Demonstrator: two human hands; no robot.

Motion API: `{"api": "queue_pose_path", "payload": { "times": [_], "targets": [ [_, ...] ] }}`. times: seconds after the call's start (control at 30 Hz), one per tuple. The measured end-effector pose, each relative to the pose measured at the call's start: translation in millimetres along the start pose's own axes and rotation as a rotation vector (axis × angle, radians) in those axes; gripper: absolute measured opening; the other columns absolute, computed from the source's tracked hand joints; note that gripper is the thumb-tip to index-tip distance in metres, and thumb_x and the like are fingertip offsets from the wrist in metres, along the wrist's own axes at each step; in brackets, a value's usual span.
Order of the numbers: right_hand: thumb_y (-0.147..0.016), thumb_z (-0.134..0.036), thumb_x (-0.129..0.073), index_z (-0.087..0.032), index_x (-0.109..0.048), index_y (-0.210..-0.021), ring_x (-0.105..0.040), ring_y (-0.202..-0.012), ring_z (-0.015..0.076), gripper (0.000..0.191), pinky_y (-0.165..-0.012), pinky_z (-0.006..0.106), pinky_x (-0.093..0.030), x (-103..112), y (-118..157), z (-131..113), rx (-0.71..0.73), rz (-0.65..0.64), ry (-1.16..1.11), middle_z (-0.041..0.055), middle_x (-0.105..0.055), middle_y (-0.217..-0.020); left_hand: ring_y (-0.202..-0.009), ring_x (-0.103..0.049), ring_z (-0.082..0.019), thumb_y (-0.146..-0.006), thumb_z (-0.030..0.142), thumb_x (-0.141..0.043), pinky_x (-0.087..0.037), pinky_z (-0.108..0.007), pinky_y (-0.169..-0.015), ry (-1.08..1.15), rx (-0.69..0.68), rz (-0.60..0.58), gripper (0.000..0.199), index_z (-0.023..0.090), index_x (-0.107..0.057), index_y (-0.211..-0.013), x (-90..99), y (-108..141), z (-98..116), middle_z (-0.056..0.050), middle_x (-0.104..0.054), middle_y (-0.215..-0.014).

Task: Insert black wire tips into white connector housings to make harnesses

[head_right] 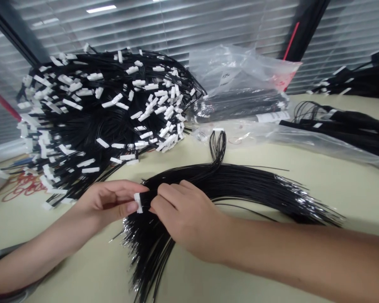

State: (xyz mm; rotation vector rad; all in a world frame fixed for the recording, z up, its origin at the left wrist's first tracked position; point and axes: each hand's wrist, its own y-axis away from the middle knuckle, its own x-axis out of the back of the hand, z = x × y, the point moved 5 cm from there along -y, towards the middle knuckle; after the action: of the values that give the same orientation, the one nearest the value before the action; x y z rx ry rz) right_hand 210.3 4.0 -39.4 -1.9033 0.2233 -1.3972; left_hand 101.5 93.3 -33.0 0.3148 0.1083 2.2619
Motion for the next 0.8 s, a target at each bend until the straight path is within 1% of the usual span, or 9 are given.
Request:
{"api": "queue_pose_path", "payload": {
  "times": [0.13,0.27,0.43,0.63,0.8],
  "targets": [
    [-0.085,-0.014,-0.042,-0.011,-0.058,-0.073,-0.039,-0.063,0.0111,0.020,-0.058,0.026,-0.031,2.0,1.4,0.6,-0.003,0.003,-0.039,0.0034,-0.050,-0.068,-0.061,-0.056,-0.010,-0.069,0.011,-0.065,-0.042,-0.018,-0.057,0.032,0.042,0.004,0.018,0.017,-0.067,-0.086,3.5,-3.0,-2.7,0.002,-0.064,-0.064],
    [-0.085,-0.013,-0.043,-0.011,-0.059,-0.072,-0.039,-0.061,0.0103,0.021,-0.055,0.025,-0.032,4.2,0.0,3.2,-0.062,0.019,-0.071,0.0028,-0.050,-0.066,-0.063,-0.057,-0.011,-0.069,0.011,-0.065,-0.042,-0.019,-0.058,0.015,0.055,0.023,0.018,0.016,-0.067,-0.087,7.3,-4.5,-3.4,0.000,-0.065,-0.067],
    [-0.084,-0.013,-0.044,-0.012,-0.058,-0.070,-0.039,-0.061,0.0101,0.020,-0.055,0.026,-0.032,4.5,-1.3,0.1,0.010,0.025,-0.032,0.0022,-0.049,-0.065,-0.060,-0.055,-0.008,-0.068,0.011,-0.065,-0.040,-0.016,-0.055,0.025,0.092,-0.005,0.017,0.017,-0.068,-0.084,6.9,-2.6,-4.1,0.002,-0.064,-0.065],
    [-0.084,-0.012,-0.043,-0.013,-0.057,-0.072,-0.039,-0.062,0.0098,0.019,-0.055,0.025,-0.031,1.9,1.4,1.8,0.023,0.000,-0.058,0.0021,-0.049,-0.067,-0.063,-0.057,-0.012,-0.068,0.014,-0.065,-0.042,-0.019,-0.057,0.008,0.120,-0.017,0.019,0.017,-0.068,-0.087,7.2,-2.9,-5.4,-0.001,-0.066,-0.069],
    [-0.083,-0.009,-0.042,-0.012,-0.057,-0.075,-0.040,-0.063,0.0105,0.017,-0.057,0.026,-0.031,0.6,1.6,2.1,0.040,-0.028,-0.082,0.0031,-0.050,-0.070,-0.061,-0.058,-0.011,-0.068,0.014,-0.065,-0.043,-0.019,-0.055,-0.008,0.103,-0.016,0.017,0.017,-0.068,-0.085,6.7,-2.0,-4.7,0.000,-0.065,-0.067]
  ]
}}
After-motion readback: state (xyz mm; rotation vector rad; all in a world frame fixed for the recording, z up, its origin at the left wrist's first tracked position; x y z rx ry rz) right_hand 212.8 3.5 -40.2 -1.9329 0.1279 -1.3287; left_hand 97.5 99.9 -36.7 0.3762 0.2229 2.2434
